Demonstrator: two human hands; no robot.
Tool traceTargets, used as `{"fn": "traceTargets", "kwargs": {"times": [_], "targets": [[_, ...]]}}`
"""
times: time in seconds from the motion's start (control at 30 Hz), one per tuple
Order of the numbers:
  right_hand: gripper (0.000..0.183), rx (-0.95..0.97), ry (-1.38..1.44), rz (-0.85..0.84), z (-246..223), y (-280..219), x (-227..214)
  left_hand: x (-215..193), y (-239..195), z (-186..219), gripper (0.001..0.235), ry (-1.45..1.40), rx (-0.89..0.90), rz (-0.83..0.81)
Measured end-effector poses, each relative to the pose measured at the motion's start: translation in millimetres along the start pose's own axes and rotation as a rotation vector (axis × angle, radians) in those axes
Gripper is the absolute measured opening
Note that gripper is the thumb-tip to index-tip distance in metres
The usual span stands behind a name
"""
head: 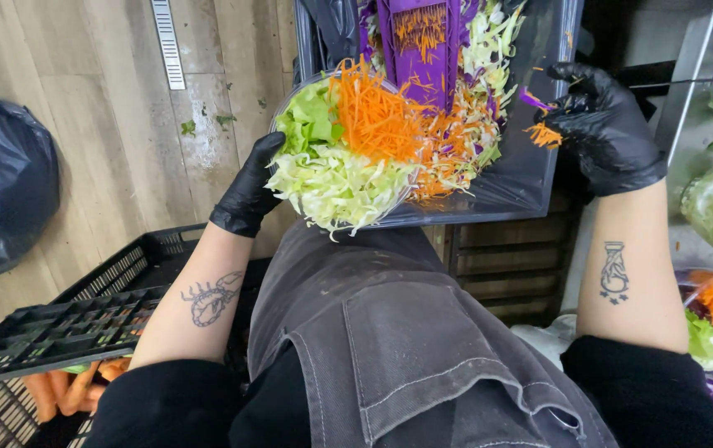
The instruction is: The recorder is preparing individual salad bowls by adding shredded lettuce, carrots, and cabbage from prep bins into clear plastic bowls.
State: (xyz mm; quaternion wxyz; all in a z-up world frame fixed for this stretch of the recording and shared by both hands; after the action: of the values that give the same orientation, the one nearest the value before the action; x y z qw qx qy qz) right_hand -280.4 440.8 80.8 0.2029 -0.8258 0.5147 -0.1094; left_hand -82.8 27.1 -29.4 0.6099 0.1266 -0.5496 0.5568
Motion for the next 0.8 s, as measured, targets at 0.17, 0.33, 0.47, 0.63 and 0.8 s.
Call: {"fn": "traceTargets", "kwargs": {"times": [0.17, 0.33, 0.47, 0.63, 0.8], "targets": [[0.051, 0.011, -0.022, -0.063, 0.6, 2.1, -3.1, -3.5, 9.5, -7.1, 0.070, 0.024, 0.012, 0.017], [0.060, -0.096, -0.437, 0.020, -8.7, 12.1, 7.6, 4.3, 14.3, -13.8, 0.069, 0.027, -0.019, 0.004], [0.070, -0.066, -0.323, 0.047, -6.3, 13.2, -0.6, 8.1, 13.6, -13.8, 0.068, 0.029, -0.028, 0.001], [0.063, -0.019, -0.068, 0.020, -11.4, 5.4, -7.8, 7.8, 15.2, -14.5, 0.070, 0.026, -0.020, -0.019], [0.052, 0.002, 0.062, -0.026, -30.4, -0.8, 6.1, 12.9, 16.9, -15.9, 0.070, 0.022, -0.033, -0.024]]}}
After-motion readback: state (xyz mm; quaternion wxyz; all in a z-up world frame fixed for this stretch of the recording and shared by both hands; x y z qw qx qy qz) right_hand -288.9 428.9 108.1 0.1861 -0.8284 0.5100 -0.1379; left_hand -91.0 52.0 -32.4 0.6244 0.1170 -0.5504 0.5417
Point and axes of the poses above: each hand's wrist, its own y-axis towards the middle knuckle, its own x-axis out of the palm, z = x × y, the point moved 9 cm from there along y, towards the middle knuckle, and after that the axes turned 5 degrees about -z, right-handed, at the moved point
